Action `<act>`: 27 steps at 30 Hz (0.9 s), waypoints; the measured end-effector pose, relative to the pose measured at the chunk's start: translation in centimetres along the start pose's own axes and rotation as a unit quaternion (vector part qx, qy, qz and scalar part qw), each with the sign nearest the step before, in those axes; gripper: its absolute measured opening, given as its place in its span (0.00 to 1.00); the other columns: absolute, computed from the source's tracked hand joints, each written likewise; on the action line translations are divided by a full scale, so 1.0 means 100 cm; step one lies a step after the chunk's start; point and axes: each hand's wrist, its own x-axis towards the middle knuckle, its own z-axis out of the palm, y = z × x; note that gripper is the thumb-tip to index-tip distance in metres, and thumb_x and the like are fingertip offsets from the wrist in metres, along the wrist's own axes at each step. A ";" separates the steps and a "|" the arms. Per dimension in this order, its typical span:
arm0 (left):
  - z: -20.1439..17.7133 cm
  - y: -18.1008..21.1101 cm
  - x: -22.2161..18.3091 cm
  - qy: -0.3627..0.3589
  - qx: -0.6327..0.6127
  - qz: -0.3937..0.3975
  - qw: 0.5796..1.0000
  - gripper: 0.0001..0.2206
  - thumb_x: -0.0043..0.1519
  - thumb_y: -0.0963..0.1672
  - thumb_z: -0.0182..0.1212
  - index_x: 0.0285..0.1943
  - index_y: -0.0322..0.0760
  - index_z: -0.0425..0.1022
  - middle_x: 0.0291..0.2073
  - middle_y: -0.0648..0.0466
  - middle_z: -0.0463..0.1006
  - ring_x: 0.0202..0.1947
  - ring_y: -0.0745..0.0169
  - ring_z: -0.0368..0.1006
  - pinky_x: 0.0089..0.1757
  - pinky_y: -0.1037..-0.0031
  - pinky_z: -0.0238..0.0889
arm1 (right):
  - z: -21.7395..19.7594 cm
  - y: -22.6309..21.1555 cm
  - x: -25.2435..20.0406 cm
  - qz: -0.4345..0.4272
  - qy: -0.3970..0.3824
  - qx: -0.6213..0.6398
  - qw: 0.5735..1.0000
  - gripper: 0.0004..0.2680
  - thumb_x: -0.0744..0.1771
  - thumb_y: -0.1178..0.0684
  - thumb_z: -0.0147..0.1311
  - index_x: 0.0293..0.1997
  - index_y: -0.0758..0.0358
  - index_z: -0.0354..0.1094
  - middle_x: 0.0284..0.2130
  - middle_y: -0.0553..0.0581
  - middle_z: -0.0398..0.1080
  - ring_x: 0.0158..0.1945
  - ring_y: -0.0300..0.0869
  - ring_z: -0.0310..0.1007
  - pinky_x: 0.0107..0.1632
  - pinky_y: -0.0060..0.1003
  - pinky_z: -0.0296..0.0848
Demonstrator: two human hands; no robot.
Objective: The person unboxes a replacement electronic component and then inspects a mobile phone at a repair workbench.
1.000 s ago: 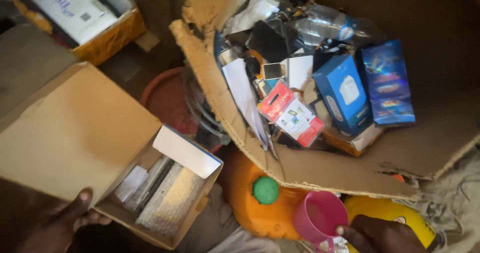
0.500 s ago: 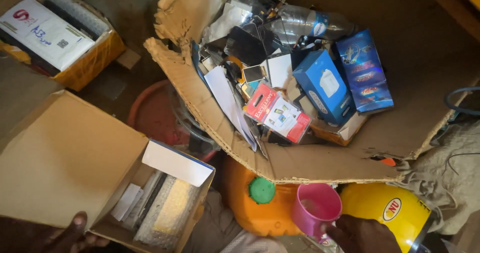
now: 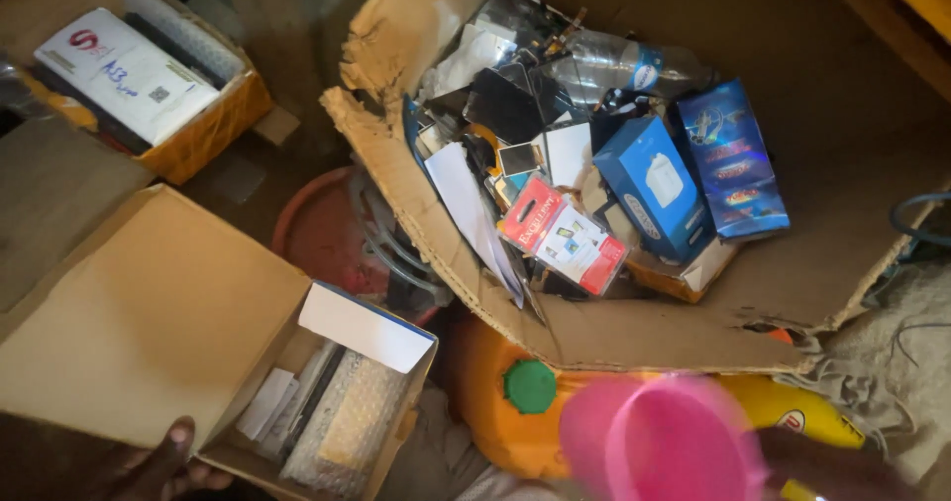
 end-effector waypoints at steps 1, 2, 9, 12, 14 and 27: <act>0.000 -0.005 0.001 0.019 -0.010 0.046 0.999 0.30 0.72 0.52 0.58 0.49 0.07 0.80 0.32 0.15 0.83 0.36 0.12 0.84 0.38 0.41 0.69 | -0.021 -0.006 0.009 -0.034 0.051 0.023 0.998 0.08 0.65 0.42 0.58 0.39 0.49 0.78 0.41 0.44 0.83 0.42 0.34 0.82 0.46 0.31 0.74; 0.000 -0.014 -0.001 0.039 -0.020 0.089 0.995 0.30 0.73 0.50 0.62 0.37 0.03 0.78 0.27 0.18 0.80 0.34 0.10 0.86 0.37 0.38 0.71 | -0.043 -0.012 0.016 -0.068 0.099 0.046 0.992 0.08 0.65 0.44 0.59 0.40 0.52 0.79 0.43 0.46 0.83 0.43 0.35 0.83 0.46 0.32 0.75; 0.032 -0.008 -0.034 0.062 -0.092 0.134 0.985 0.22 0.70 0.50 0.63 0.40 0.19 0.79 0.26 0.33 0.73 0.30 0.28 0.82 0.46 0.47 0.72 | -0.013 -0.113 0.113 -0.169 0.274 -0.030 0.946 0.10 0.69 0.45 0.58 0.50 0.53 0.80 0.43 0.51 0.82 0.43 0.44 0.81 0.47 0.41 0.73; 0.039 -0.001 -0.048 0.079 -0.041 0.166 0.982 0.19 0.66 0.52 0.64 0.41 0.28 0.80 0.28 0.39 0.80 0.27 0.40 0.85 0.40 0.61 0.71 | -0.027 -0.152 0.119 -0.051 0.128 -0.111 0.984 0.16 0.68 0.31 0.47 0.57 0.35 0.76 0.48 0.55 0.82 0.52 0.59 0.82 0.46 0.56 0.78; 0.034 -0.011 -0.029 0.031 -0.073 0.202 0.976 0.22 0.65 0.51 0.64 0.33 0.23 0.79 0.24 0.37 0.79 0.23 0.33 0.84 0.35 0.60 0.74 | -0.057 -0.173 0.106 -0.222 0.183 -0.219 0.932 0.11 0.66 0.36 0.42 0.40 0.25 0.77 0.24 0.45 0.81 0.24 0.49 0.82 0.31 0.47 0.72; 0.041 0.008 -0.062 -0.036 -0.094 0.239 0.966 0.19 0.65 0.50 0.62 0.40 0.27 0.85 0.24 0.45 0.80 0.22 0.52 0.78 0.34 0.64 0.76 | 0.197 -0.299 0.175 -0.342 -0.073 0.033 0.936 0.36 0.65 0.40 0.62 0.82 0.36 0.39 0.74 0.62 0.54 0.73 0.65 0.56 0.67 0.63 0.62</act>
